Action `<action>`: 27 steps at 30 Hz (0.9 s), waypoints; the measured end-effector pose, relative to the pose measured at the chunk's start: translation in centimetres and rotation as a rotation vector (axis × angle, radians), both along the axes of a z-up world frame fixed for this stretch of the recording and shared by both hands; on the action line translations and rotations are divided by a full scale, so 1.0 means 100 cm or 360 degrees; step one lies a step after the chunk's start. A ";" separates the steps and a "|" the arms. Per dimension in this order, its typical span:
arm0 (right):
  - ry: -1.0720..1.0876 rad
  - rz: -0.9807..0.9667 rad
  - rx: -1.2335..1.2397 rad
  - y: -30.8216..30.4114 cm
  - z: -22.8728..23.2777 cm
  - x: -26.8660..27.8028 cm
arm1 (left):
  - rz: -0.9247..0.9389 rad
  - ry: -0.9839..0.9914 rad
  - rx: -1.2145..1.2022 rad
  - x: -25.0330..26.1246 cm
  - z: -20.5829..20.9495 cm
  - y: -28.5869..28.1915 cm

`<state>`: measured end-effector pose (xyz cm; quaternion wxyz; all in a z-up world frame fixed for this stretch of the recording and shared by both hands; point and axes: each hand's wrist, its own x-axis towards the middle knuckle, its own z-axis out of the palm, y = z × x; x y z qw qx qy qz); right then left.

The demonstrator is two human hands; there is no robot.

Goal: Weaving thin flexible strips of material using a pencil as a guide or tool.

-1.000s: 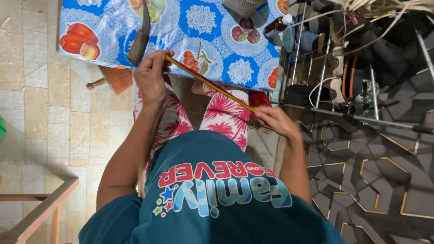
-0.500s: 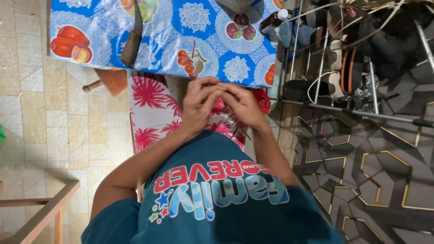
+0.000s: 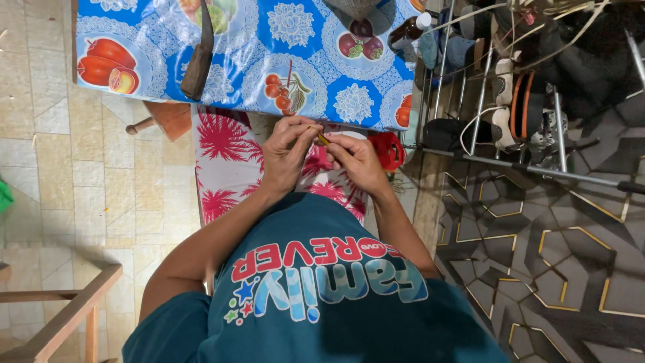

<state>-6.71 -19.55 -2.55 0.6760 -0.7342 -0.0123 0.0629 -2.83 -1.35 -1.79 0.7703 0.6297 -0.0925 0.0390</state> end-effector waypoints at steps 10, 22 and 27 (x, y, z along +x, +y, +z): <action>-0.0043 -0.0151 -0.0502 -0.012 -0.012 -0.011 | -0.0072 0.0063 0.0013 0.015 -0.015 -0.013; 0.0237 -0.0401 -0.0082 -0.025 -0.006 0.019 | -0.0320 0.0283 -0.0034 0.090 -0.003 0.009; 0.0541 -0.0275 0.0269 -0.052 -0.005 0.048 | -0.0110 -0.0061 0.0622 0.205 -0.039 0.020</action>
